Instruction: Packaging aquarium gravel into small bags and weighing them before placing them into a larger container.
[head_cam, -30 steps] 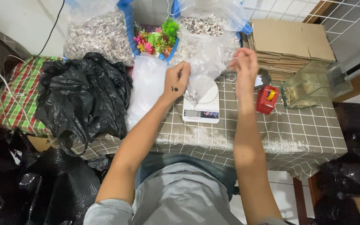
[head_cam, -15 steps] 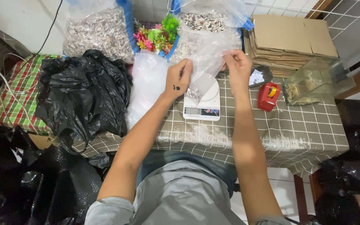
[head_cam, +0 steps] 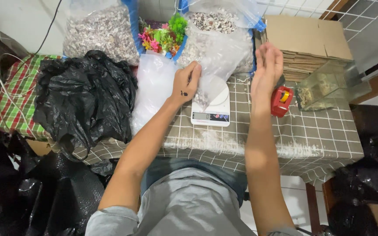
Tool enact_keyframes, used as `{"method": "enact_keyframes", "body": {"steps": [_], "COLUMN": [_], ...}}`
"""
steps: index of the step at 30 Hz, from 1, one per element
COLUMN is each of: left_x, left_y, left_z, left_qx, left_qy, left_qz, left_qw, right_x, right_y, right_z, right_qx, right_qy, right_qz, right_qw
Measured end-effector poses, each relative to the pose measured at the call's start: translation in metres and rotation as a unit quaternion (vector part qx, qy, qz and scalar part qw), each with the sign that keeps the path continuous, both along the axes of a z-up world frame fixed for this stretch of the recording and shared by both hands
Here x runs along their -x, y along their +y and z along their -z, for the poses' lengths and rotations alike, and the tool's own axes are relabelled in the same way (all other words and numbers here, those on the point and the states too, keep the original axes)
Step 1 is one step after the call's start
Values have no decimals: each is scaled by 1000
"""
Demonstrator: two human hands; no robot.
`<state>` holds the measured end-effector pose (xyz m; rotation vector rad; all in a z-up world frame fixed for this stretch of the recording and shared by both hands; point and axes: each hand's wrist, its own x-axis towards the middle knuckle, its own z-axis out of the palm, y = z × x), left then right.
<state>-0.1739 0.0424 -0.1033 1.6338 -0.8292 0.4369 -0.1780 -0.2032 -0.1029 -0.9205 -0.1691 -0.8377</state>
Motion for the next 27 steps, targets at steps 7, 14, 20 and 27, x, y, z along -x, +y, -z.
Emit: {"method": "enact_keyframes", "body": {"steps": [7,14,20,27], "left_x": [-2,-8,-47,-8], "left_y": [-1,-4,-22,-14], "left_z": [6,21,87,23], "left_qx": [63,86,26,-28], "left_qy": [4,42,46,110], "left_qz": [-73,-65,4,69], "left_qw": [995,993,999,991], "right_x": [-7,-1,-1,14], "right_y": [26,64,54,60], "right_z": [26,33,32,6], "right_qx": [186,409,419,515], "right_qy": [120,91,69,90], "right_qz": [-126,1,78,172], "right_qw": [967,908,902,835]}}
